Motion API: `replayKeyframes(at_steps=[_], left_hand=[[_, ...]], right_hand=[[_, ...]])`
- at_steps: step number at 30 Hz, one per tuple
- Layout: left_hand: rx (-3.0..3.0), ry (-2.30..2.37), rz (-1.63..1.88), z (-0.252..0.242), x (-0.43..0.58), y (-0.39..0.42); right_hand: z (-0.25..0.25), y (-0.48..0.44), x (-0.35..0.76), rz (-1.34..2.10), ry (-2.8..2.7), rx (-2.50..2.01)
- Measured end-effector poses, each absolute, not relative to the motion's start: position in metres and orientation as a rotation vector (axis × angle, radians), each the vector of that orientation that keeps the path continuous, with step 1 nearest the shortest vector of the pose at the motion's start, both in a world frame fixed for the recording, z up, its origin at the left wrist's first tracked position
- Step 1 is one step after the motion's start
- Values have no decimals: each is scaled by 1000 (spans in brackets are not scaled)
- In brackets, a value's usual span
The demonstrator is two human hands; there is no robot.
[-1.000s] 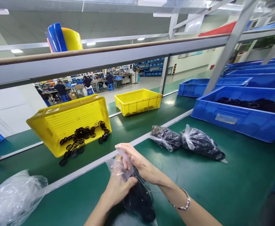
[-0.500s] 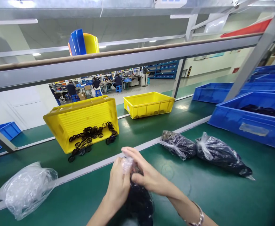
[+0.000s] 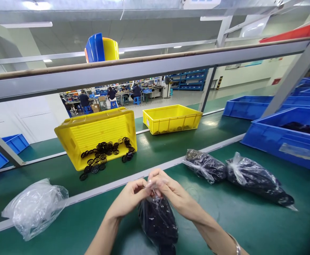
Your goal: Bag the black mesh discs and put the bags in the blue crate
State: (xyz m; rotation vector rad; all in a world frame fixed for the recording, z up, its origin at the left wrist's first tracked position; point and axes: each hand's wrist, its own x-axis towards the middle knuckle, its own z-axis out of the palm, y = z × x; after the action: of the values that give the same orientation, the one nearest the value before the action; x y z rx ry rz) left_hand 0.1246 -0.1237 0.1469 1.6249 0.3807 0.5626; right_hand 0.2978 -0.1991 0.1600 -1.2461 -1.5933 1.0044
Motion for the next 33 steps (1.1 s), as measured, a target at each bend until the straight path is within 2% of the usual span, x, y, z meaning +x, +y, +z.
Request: replayKeyframes(at_steps=[2, 5, 10, 14, 22, 27, 33], left_hand=[[1444, 375, 511, 145, 123, -117], [1360, 458, 528, 140, 126, -114], [1524, 646, 717, 136, 137, -122], [1356, 659, 788, 130, 141, -120], [1331, 681, 812, 111, 140, -96], [1554, 716, 916, 108, 140, -94], [1788, 952, 1012, 94, 114, -87]], right_hand=[[168, -205, 304, 1012, -1823, -1197], [171, -211, 305, 811, -2036, -1312], [133, -200, 293, 225, -2007, -1601], [104, -182, 287, -217, -1970, -1664], [96, -172, 281, -609, -1937, -1588], [104, -179, 276, -453, -1827, -1569], [111, -235, 288, 400, -1596, -1602]])
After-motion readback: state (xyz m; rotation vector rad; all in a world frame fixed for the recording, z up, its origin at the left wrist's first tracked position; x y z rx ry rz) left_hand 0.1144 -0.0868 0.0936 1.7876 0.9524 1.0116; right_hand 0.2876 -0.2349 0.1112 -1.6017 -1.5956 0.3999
